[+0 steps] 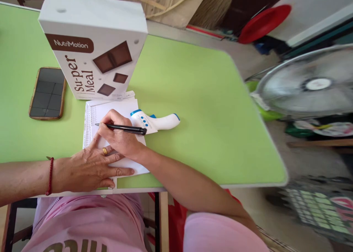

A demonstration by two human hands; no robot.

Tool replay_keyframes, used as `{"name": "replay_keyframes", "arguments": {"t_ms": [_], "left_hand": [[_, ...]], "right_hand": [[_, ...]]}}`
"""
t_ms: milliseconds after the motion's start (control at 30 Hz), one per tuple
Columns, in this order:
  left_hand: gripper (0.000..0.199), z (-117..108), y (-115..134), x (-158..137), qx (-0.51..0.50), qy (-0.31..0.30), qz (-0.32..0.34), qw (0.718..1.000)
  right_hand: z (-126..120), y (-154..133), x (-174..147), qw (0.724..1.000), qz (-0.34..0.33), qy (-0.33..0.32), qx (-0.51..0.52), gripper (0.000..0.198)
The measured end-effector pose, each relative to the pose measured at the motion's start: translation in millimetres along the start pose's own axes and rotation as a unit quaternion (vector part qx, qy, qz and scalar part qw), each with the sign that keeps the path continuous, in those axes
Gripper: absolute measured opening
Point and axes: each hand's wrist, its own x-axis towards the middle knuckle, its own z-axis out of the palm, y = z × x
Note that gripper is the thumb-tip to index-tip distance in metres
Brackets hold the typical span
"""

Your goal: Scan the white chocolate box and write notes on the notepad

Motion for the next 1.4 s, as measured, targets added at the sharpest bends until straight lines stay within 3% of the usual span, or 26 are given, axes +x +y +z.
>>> {"name": "replay_keyframes", "arguments": {"t_ms": [367,700,967,1400], "left_hand": [[0.046,1.1,0.0,-0.6,-0.008,-0.006,-0.005,1.000],[0.045,2.9,0.7,-0.7,0.010,0.028,-0.002,1.000],[0.045,1.1,0.5,-0.8,0.006,0.018,-0.006,1.000],[0.046,1.5,0.1,-0.2,-0.005,0.005,-0.005,1.000]], "right_hand": [[-3.2,1.3,1.8,1.000,-0.001,-0.012,-0.015,0.013],[-2.3,0.8,0.9,1.000,0.003,-0.011,-0.018,0.013],[-2.3,0.5,1.1,1.000,0.001,0.009,-0.015,0.013],[-2.0,4.2,1.0,1.000,-0.003,-0.011,-0.014,0.013]]}}
